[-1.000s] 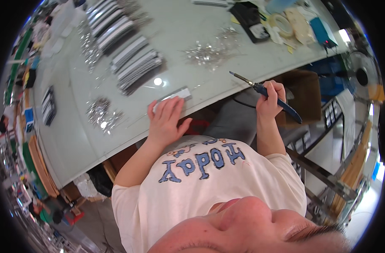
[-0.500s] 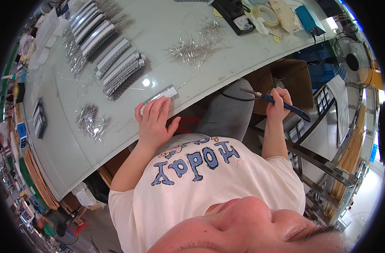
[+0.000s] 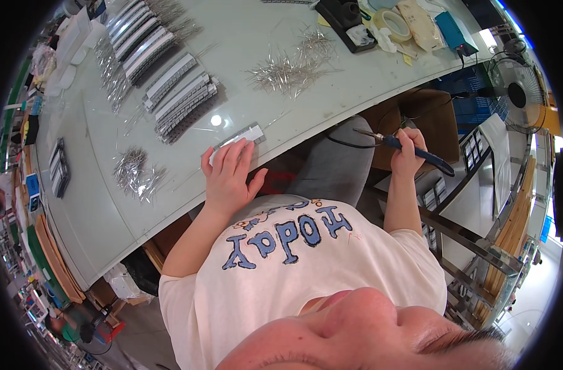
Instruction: The person solders small metal pins onto electronic components using a soldering iron.
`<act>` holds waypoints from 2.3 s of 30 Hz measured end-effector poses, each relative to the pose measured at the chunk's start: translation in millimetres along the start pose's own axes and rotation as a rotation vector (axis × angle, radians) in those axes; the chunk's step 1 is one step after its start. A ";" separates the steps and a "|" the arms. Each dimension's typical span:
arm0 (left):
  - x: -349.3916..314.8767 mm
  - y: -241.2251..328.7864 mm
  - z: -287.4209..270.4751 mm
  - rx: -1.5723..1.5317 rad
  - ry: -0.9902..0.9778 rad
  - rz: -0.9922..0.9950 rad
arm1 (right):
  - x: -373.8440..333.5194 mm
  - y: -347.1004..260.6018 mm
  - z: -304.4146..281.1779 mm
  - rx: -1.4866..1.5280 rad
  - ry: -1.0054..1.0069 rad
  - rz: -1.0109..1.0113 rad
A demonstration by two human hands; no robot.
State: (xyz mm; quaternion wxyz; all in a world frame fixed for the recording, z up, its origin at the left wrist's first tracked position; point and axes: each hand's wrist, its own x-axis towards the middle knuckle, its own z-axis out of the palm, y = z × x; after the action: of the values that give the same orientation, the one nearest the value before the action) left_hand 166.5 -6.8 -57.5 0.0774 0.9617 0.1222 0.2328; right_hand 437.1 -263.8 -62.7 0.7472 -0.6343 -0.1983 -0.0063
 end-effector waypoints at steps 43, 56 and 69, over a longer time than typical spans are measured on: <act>-225.8 -37.9 -5.5 -0.562 -0.030 -0.346 | -141.6 16.3 123.9 -0.096 -0.714 0.560; -280.5 -40.7 11.7 -0.625 0.096 -0.619 | -209.0 64.1 221.4 -0.120 -0.918 0.768; -273.9 -44.3 12.3 -0.625 0.060 -0.620 | -211.3 66.5 227.6 -0.098 -0.934 0.771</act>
State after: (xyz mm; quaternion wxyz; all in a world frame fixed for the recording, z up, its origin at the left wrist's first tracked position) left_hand -72.6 -39.7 -194.9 0.4273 0.8028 0.3308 0.2522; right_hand 194.2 -85.6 -163.3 0.4995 -0.6299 -0.2609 0.5345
